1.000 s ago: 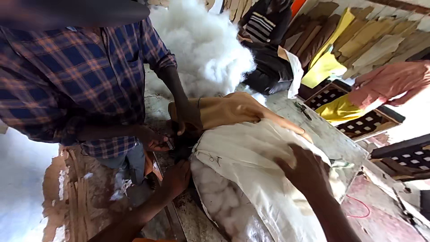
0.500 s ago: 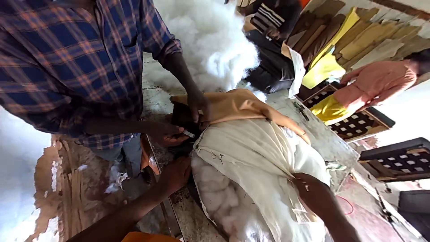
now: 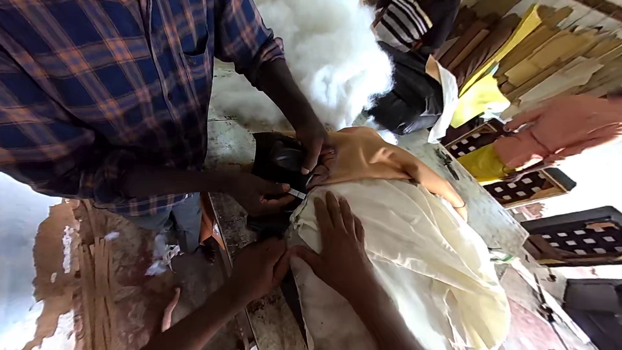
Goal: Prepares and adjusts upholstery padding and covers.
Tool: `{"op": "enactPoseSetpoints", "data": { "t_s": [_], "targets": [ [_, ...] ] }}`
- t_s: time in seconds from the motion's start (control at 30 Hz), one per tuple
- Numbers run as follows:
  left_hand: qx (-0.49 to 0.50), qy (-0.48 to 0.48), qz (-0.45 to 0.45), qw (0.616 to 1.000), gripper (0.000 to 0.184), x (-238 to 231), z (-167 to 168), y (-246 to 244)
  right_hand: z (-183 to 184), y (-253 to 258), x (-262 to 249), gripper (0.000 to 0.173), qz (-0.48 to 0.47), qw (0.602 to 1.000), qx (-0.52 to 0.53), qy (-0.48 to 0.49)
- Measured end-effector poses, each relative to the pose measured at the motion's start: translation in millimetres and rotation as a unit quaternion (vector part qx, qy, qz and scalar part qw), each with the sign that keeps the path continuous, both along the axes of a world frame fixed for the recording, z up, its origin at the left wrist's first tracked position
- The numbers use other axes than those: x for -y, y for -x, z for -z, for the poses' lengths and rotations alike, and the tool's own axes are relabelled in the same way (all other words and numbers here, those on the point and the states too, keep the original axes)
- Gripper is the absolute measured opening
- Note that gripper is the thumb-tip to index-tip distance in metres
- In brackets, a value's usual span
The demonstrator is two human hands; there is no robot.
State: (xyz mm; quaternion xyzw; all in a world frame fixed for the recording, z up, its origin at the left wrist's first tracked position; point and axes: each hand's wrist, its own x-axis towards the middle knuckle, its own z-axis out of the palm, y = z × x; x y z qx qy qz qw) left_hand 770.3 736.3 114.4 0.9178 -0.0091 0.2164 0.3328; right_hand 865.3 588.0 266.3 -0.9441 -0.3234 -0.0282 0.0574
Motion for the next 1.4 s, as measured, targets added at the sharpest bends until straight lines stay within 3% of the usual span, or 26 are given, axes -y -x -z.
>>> {"op": "enactPoseSetpoints", "data": {
  "t_s": [0.07, 0.13, 0.27, 0.4, 0.67, 1.17, 1.4],
  "targets": [
    [0.013, 0.002, 0.002, 1.0, 0.027, 1, 5, 0, 25, -5, 11, 0.078, -0.01, 0.998, 0.063, -0.022],
    [0.026, 0.008, 0.009, 1.0, 0.026, 4, 5, 2, 37, -5, 27, 0.066, -0.017, 0.993, 0.105, -0.054],
    [0.043, 0.022, 0.015, 0.999, 0.025, 18, -1, 6, 53, -3, 46, 0.06, -0.022, 0.986, 0.139, -0.087],
    [0.028, -0.002, -0.002, 1.0, 0.029, 34, -9, 10, 62, -17, 71, 0.05, -0.079, 0.972, 0.12, -0.186],
    [-0.02, -0.036, -0.036, 0.999, 0.027, 32, -12, 4, 62, -14, 61, 0.051, -0.083, 0.968, 0.13, -0.2],
    [-0.047, -0.057, 0.034, 0.997, 0.031, 14, -27, 0, 76, -16, 69, 0.042, -0.085, 0.942, 0.065, -0.317],
    [-0.054, -0.07, 0.036, 0.995, 0.032, 11, -12, -3, 84, -13, 66, 0.042, -0.075, 0.94, 0.07, -0.325]
  ]
}}
